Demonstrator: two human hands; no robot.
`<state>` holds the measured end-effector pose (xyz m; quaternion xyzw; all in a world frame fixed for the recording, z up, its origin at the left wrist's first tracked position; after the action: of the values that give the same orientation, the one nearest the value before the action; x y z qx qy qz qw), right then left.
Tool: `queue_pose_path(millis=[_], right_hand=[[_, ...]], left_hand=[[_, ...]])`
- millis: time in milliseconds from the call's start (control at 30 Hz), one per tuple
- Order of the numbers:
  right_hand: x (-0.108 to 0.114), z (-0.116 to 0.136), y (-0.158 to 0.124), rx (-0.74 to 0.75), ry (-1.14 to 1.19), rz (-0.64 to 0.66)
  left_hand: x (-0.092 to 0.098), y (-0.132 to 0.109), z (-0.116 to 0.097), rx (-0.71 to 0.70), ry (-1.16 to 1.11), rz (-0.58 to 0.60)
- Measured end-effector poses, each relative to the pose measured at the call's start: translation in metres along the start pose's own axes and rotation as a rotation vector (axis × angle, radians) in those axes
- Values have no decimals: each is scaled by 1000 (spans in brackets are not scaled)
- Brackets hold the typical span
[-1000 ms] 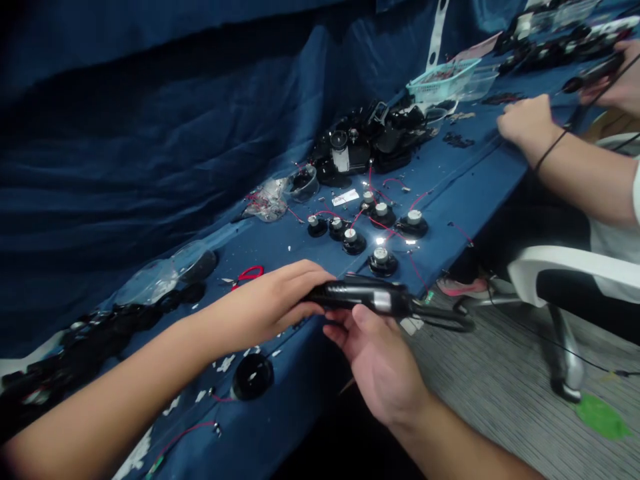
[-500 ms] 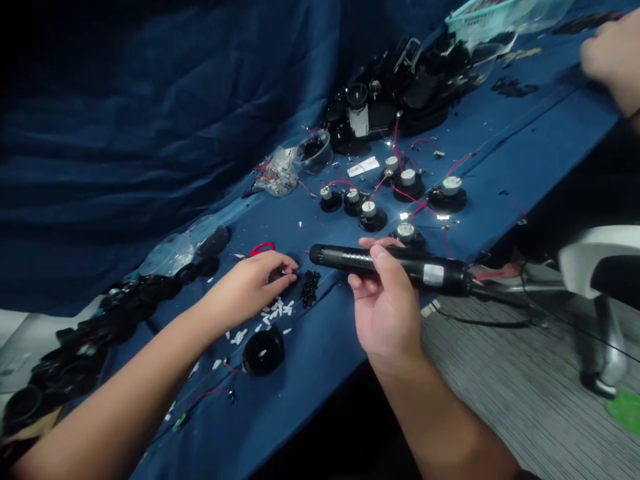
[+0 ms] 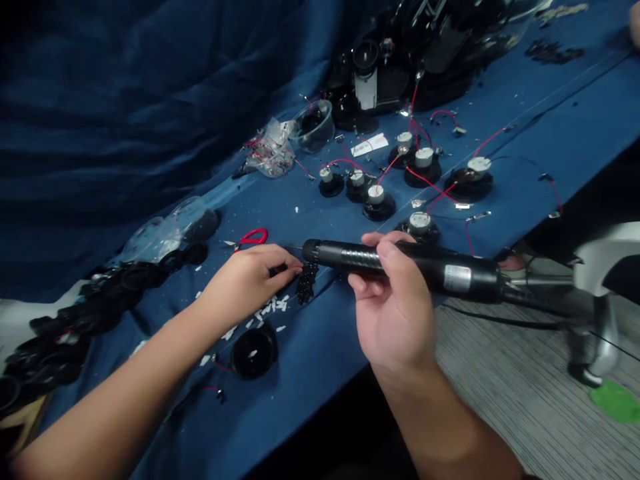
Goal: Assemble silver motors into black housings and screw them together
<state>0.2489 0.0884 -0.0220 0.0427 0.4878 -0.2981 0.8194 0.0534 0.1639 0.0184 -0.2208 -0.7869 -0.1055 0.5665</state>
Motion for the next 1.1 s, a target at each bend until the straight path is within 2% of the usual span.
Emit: queue_pose_path(millis=[167, 300, 400, 500, 600, 667, 833, 1000, 1100], right_hand=[[-1, 1, 0, 2, -5, 11], [-1, 2, -1, 1, -27, 18], [1, 3, -2, -1, -63, 6], [3, 5, -3, 8, -97, 21], [4, 6, -6, 8, -118, 65], [5, 6, -10, -1, -126, 87], [6, 1, -28, -93, -185, 151], [9, -2, -32, -123, -224, 117], [10, -6, -32, -152, -269, 199]], left_hand=[[0, -9, 1, 29, -50, -50], [13, -29, -2, 105, -112, -160], [21, -63, 1, 261, -265, -248], [20, -106, 4, 374, -474, -343], [11, -140, 3, 346, -606, -464], [3, -153, 1, 305, -659, -523], [-14, -160, -2, 288, -712, -535], [-20, -160, -5, 294, -719, -520], [-21, -162, -5, 283, -712, -528]])
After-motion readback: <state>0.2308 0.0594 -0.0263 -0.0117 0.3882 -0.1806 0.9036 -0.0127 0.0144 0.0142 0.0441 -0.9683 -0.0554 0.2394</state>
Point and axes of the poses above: each hand's wrist, its own y-axis towards the middle knuckle, its own x-axis out of the back of the hand, z = x × y, the point moved 4 cm from there along y, towards the middle knuckle, and after that the axes turned 8 degrees about x, right-handed, at the moved point
